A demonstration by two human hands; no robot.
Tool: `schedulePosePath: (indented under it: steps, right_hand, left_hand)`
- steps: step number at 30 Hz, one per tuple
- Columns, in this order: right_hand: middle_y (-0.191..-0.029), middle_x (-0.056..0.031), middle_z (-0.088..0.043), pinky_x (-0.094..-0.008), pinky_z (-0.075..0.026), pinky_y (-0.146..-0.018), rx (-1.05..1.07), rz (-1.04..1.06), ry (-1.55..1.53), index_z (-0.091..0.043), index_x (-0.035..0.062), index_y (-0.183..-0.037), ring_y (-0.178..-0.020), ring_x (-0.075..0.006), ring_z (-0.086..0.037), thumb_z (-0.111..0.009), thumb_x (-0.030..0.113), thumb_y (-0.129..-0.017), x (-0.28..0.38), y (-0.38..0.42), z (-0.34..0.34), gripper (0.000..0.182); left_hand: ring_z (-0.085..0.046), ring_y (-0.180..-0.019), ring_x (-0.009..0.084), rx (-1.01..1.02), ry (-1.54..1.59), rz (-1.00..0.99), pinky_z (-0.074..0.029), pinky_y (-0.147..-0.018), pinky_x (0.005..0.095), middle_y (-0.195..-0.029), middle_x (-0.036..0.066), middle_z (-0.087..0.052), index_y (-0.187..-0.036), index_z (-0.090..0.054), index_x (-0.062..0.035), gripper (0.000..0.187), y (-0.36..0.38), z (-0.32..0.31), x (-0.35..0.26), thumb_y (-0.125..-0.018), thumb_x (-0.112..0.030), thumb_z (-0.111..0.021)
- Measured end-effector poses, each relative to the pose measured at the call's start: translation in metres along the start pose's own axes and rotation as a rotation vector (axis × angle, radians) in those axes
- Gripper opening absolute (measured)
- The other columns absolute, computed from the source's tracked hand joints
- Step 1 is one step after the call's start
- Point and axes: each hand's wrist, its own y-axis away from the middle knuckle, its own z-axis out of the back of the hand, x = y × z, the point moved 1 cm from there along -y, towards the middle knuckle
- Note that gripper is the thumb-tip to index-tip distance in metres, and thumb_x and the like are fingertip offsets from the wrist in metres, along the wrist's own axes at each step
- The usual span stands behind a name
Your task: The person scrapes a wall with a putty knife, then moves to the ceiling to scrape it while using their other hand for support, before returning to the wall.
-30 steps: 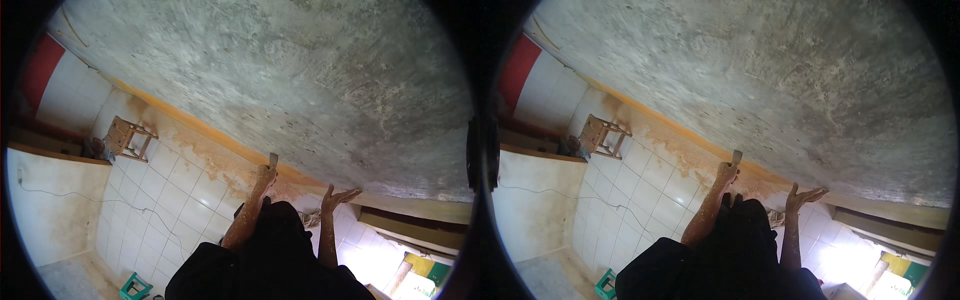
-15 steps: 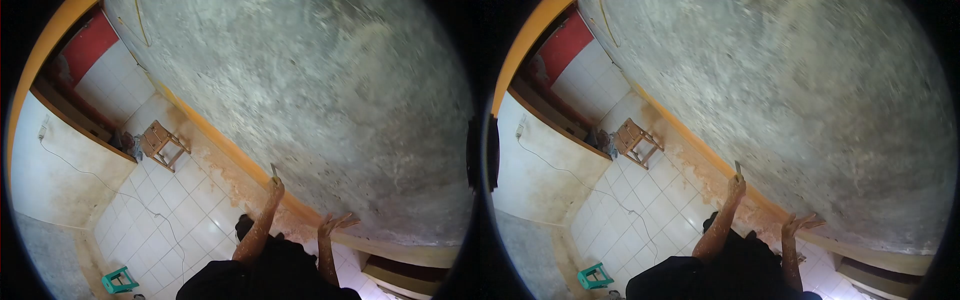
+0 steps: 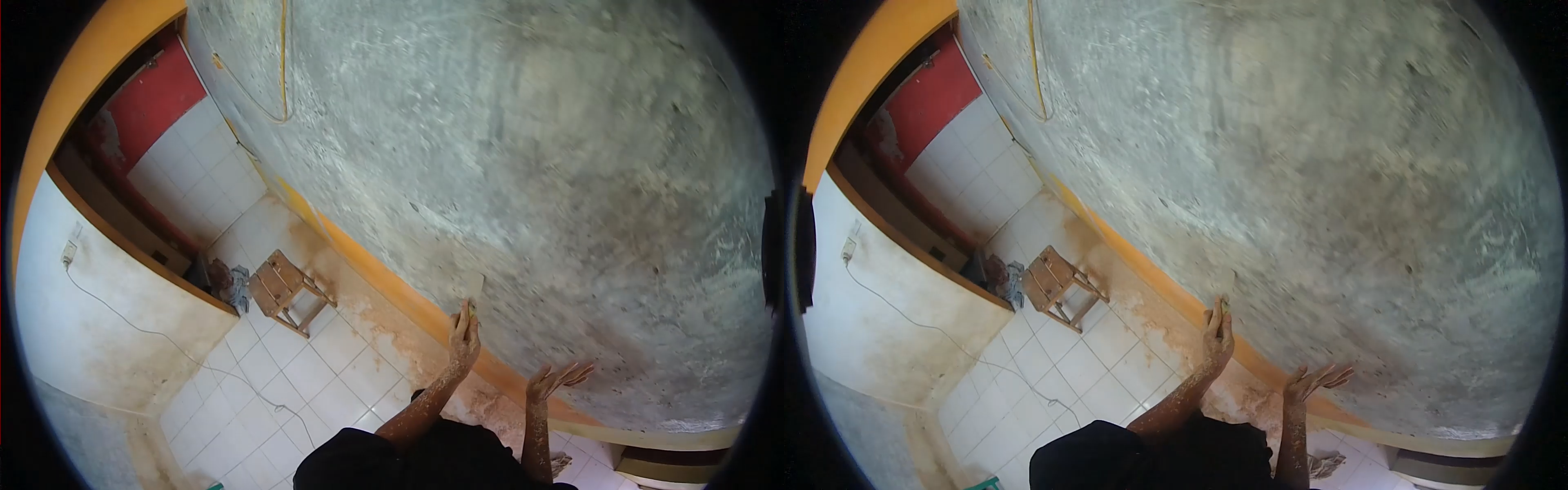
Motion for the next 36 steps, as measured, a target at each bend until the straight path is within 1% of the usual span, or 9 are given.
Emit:
schedulePosePath:
  steps: [7, 13, 17, 20, 21, 24, 29, 31, 36]
  right_hand:
    - [-0.151, -0.0250, -0.003, -0.0577, 0.002, -0.108, 0.038, -0.048, -0.006, -0.014, 0.0062, -0.147, -0.140, -0.0422, 0.002, -0.033, 0.040, -0.098, 0.059, -0.013, -0.027, 0.062]
    - [-0.150, -0.0277, 0.000, -0.0636, 0.005, -0.104, 0.038, 0.040, -0.071, -0.013, 0.0091, -0.147, -0.137, -0.0472, 0.007, -0.034, 0.035, -0.098, 0.088, -0.034, -0.053, 0.060]
    - [-0.150, -0.0268, -0.001, -0.0630, 0.006, -0.105, -0.009, 0.128, -0.132, -0.015, 0.0087, -0.147, -0.138, -0.0464, 0.007, -0.035, 0.033, -0.098, 0.113, -0.041, -0.073, 0.058]
    - [-0.151, -0.0256, -0.004, -0.0606, 0.005, -0.106, -0.046, 0.166, -0.157, -0.018, 0.0079, -0.146, -0.139, -0.0449, 0.004, -0.034, 0.033, -0.099, 0.130, -0.049, -0.085, 0.056]
    - [-0.151, -0.0257, -0.006, -0.0601, 0.005, -0.106, -0.053, 0.160, -0.163, -0.019, 0.0079, -0.146, -0.139, -0.0449, 0.003, -0.034, 0.032, -0.099, 0.135, -0.050, -0.085, 0.055]
    - [-0.150, -0.0262, -0.009, -0.0588, 0.005, -0.107, -0.047, 0.143, -0.152, -0.021, 0.0074, -0.146, -0.139, -0.0451, 0.000, -0.035, 0.031, -0.098, 0.146, -0.043, -0.088, 0.055]
    - [-0.150, -0.0279, -0.008, -0.0623, 0.006, -0.105, 0.005, 0.105, -0.133, -0.021, 0.0079, -0.146, -0.138, -0.0472, 0.001, -0.037, 0.031, -0.097, 0.178, -0.029, -0.121, 0.056]
    - [-0.149, -0.0279, -0.009, -0.0615, 0.005, -0.106, -0.034, 0.090, -0.132, -0.021, 0.0076, -0.146, -0.138, -0.0469, -0.001, -0.036, 0.031, -0.097, 0.213, -0.040, -0.143, 0.056]
    - [-0.149, -0.0273, -0.011, -0.0597, 0.004, -0.107, -0.034, 0.050, -0.124, -0.020, 0.0047, -0.145, -0.139, -0.0461, -0.003, -0.036, 0.032, -0.098, 0.306, -0.060, -0.186, 0.057]
  left_hand:
    - [-0.042, -0.058, 0.0082, 0.012, 0.017, -0.118, -0.036, -0.051, 0.0205, -0.073, 0.004, -0.048, -0.132, -0.044, 0.0049, 0.041, -0.149, 0.062, -0.073, -0.094, -0.006, -0.051]
    - [-0.041, -0.055, 0.0081, 0.039, 0.158, -0.108, -0.033, -0.045, 0.0230, -0.060, 0.000, -0.044, -0.130, -0.049, 0.0012, 0.041, -0.089, 0.054, -0.005, -0.091, -0.008, -0.057]
    - [-0.038, -0.059, 0.0054, -0.076, -0.003, -0.266, -0.033, -0.050, 0.0194, -0.072, -0.002, -0.047, -0.134, -0.045, -0.0006, 0.044, -0.212, 0.100, -0.070, -0.092, -0.008, -0.054]
    - [-0.044, -0.058, 0.0090, -0.033, 0.106, -0.147, -0.035, -0.048, 0.0218, -0.070, 0.003, -0.050, -0.131, -0.048, 0.0019, 0.039, -0.191, 0.084, -0.040, -0.094, -0.010, -0.051]
    - [-0.047, -0.060, 0.0132, 0.030, 0.035, -0.106, -0.039, -0.052, 0.0238, -0.084, 0.011, -0.059, -0.132, -0.046, 0.0025, 0.040, -0.158, 0.067, 0.007, -0.093, -0.009, -0.051]
    - [-0.049, -0.063, 0.0182, 0.026, -0.078, -0.306, -0.042, -0.056, 0.0261, -0.097, 0.020, -0.062, -0.132, -0.045, 0.0030, 0.041, -0.105, 0.053, 0.069, -0.093, -0.008, -0.052]
    - [-0.049, -0.066, 0.0195, -0.040, 0.034, -0.309, -0.042, -0.055, 0.0280, -0.088, 0.015, -0.055, -0.133, -0.048, -0.0041, 0.042, -0.240, 0.106, 0.023, -0.091, -0.007, -0.054]
    - [-0.048, -0.067, 0.0147, -0.026, -0.062, -0.309, -0.040, -0.057, 0.0246, -0.084, 0.011, -0.053, -0.133, -0.043, 0.0033, 0.043, -0.308, 0.142, -0.002, -0.092, -0.007, -0.052]
    - [-0.054, -0.077, 0.0251, 0.154, -0.066, -0.209, -0.046, -0.064, 0.0306, -0.098, 0.018, -0.055, -0.136, -0.043, -0.0050, 0.043, -0.299, 0.160, 0.118, -0.094, -0.009, -0.050]
